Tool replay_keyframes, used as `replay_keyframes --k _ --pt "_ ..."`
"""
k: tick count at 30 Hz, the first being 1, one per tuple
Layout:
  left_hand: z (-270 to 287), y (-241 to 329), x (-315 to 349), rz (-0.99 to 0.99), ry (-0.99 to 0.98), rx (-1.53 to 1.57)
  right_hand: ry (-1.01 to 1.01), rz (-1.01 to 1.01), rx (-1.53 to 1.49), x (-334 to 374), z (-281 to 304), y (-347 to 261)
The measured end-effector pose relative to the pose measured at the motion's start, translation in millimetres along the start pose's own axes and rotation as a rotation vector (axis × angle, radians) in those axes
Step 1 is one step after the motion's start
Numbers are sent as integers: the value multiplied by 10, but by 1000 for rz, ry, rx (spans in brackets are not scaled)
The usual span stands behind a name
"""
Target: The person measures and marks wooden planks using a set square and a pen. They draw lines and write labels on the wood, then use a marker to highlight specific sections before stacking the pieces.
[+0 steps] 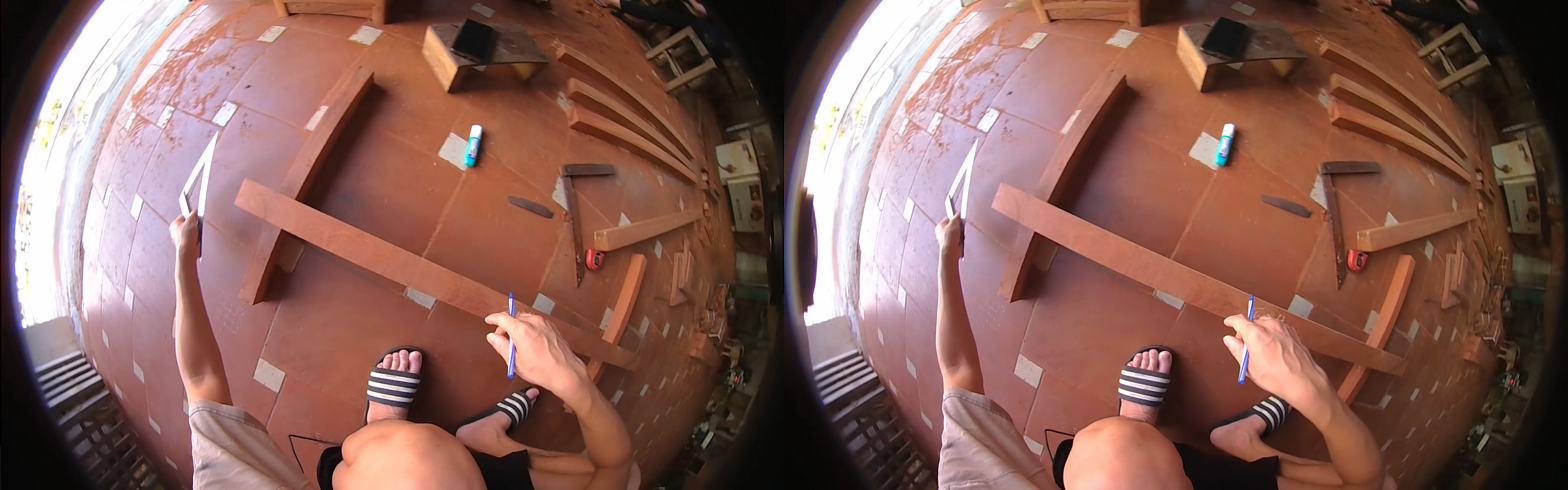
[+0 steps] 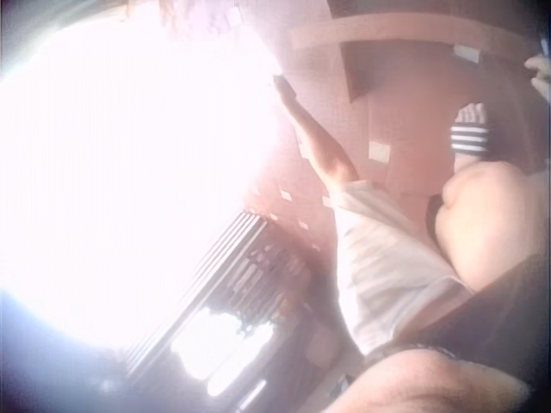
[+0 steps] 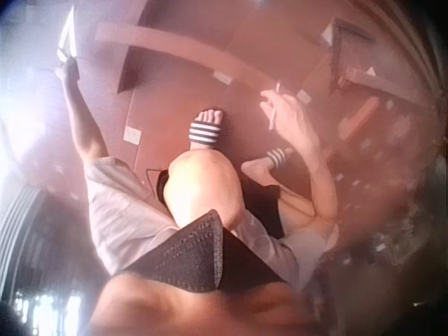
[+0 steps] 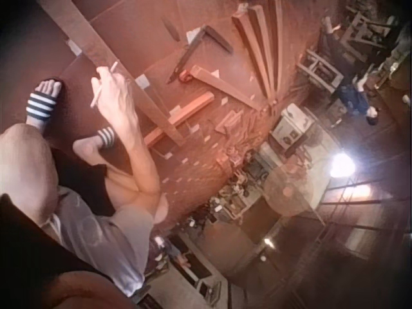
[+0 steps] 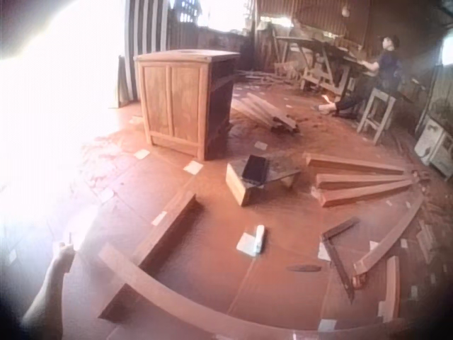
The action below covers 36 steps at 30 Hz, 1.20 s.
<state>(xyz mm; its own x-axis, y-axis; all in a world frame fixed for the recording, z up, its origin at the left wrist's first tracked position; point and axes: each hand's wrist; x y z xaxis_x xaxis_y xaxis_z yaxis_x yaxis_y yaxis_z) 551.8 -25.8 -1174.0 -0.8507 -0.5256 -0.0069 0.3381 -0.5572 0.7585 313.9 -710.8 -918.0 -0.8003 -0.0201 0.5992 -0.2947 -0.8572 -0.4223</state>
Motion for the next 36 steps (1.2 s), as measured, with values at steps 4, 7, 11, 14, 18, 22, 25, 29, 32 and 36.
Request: replay_keyframes --k 4,7,11,14,18,22,25,29,32,36 --pt "-4 -757 -13 54 34 -247 -57 -108 192 291 214 247" --pt "-188 -844 -9 86 8 -220 -204 -361 287 577 557 502" --pt "-439 -647 -29 -6 -101 -196 235 -410 314 1006 1196 966" --pt "-542 -463 -38 -47 -176 -124 401 -631 340 1361 1549 1260" --pt "-779 -181 -73 -82 -324 1 393 -753 332 1726 1472 1674" --pt "-1059 144 -50 -86 -476 110 328 -718 367 1723 805 2053" --pt "-1254 384 0 -83 -581 171 228 -534 373 1419 187 2179" --pt "-1378 608 36 -81 -683 204 443 -256 331 886 -555 2028" --pt "-1324 650 0 -70 -719 229 516 -208 341 570 -800 1917" --pt "-1252 592 -80 -58 -765 259 497 -223 278 325 -850 1934"
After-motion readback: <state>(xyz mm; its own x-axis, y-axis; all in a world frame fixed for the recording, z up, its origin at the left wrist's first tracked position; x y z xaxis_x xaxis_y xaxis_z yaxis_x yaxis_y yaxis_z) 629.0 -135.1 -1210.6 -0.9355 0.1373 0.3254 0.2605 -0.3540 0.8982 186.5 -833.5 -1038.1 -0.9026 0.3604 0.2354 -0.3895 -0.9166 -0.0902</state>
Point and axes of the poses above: each hand's wrist, its own x-axis away from the middle knuckle, its own z-axis out of the back of the hand, y = z × x, and after that the axes turned 15 degrees about -z, right-handed
